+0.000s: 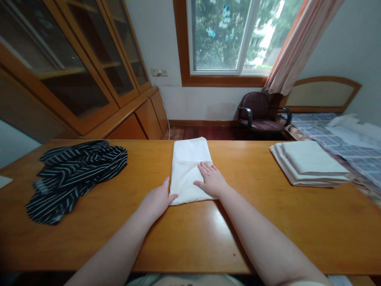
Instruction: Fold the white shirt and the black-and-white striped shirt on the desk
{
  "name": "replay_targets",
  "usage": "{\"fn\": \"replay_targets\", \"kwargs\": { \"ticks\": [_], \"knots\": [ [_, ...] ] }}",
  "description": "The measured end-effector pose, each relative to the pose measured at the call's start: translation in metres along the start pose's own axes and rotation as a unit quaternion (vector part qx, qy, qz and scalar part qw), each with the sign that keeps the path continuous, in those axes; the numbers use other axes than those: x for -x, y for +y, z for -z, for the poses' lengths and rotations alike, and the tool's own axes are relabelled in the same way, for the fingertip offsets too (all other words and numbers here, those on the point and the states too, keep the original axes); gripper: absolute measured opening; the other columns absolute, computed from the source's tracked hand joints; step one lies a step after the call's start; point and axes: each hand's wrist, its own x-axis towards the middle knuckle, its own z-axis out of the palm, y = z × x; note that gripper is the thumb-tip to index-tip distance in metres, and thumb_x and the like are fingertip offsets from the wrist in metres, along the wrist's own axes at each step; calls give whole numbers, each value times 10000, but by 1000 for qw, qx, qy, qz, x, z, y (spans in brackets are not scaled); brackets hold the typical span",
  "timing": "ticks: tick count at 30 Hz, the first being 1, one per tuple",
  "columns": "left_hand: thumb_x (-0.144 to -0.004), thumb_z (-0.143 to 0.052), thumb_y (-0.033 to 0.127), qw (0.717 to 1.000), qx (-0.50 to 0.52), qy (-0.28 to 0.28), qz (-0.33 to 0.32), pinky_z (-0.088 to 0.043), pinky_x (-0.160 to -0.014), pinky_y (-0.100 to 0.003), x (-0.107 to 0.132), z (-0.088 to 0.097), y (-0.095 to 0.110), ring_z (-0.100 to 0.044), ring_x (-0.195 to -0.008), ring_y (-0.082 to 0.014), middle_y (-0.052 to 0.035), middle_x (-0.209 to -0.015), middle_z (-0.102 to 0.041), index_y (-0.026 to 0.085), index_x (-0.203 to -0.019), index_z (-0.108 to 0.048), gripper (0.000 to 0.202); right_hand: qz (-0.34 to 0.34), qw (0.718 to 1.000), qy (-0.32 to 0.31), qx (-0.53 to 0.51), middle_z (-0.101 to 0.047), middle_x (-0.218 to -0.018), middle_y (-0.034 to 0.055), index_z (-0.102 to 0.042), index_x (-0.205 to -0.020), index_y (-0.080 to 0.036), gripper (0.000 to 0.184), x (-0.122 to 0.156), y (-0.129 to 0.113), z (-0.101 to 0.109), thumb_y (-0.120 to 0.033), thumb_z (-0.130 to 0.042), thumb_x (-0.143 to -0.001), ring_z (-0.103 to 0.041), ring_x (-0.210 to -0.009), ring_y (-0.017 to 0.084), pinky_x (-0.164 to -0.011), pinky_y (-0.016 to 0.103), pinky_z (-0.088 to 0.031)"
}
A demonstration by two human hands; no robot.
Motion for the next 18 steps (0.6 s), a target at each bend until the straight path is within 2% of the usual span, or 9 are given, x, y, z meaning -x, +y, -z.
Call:
{"fn": "replay_targets", "kwargs": {
  "ticks": [2,5,8,10,12,14,18],
  "knots": [
    [-788,-552,432,1000,-18,-3,-9,-437,-749,-364,2,1,0,-607,-956,-323,-189,-1082,-636,121,-1402,-272,743,7,1000,2,5,-239,-1494,115,-280,-1436,-121,816,0,-1,0,-664,-336,-831,-193,-1379,239,-1117,395,-131],
    [-770,-586,419,995,-56,72,-29,-404,-866,-417,7,3,4,-528,-1081,-341,-203,-1192,-566,115,-1407,-269,774,11,1000,9,14,-247,-1491,121,-283,-1437,-129,806,1,-2,-1,-662,-334,-834,-200,-1376,247,-1114,407,-138],
    [-791,-581,367,978,-66,139,-142,-277,-1031,-428,8,5,15,-362,-1267,-312,-161,-1384,-414,175,-1394,-317,686,20,999,13,23,-250,-1488,129,-288,-1436,-140,788,1,-2,-1,-653,-335,-840,-207,-1374,252,-1108,415,-153],
    [-811,-554,400,962,-58,130,-235,-204,-1089,-403,0,5,23,-271,-1334,-281,-122,-1460,-321,192,-1373,-362,630,27,999,16,29,-250,-1490,126,-297,-1436,-174,757,1,-3,0,-646,-338,-844,-212,-1372,256,-1101,422,-167],
    [-840,-491,467,949,-49,111,-290,-166,-1112,-393,-14,3,29,-224,-1362,-258,-107,-1483,-287,190,-1365,-383,603,34,999,19,36,-255,-1489,125,-312,-1430,-211,722,2,-4,0,-640,-337,-850,-221,-1369,263,-1094,431,-178],
    [-864,-423,505,948,-45,116,-295,-125,-1124,-411,-31,-2,31,-187,-1378,-250,-98,-1487,-281,194,-1369,-383,595,40,998,20,41,-270,-1484,126,-323,-1425,-237,691,3,-6,2,-635,-322,-859,-232,-1364,271,-1087,443,-186],
    [-834,-419,568,967,-39,128,-218,-61,-1107,-520,-53,-16,24,-122,-1387,-306,-71,-1492,-278,246,-1378,-380,633,60,997,25,34,-319,-1467,99,-338,-1414,-285,642,4,-7,8,-619,-336,-865,-277,-1342,286,-1051,471,-237]
  ]
}}
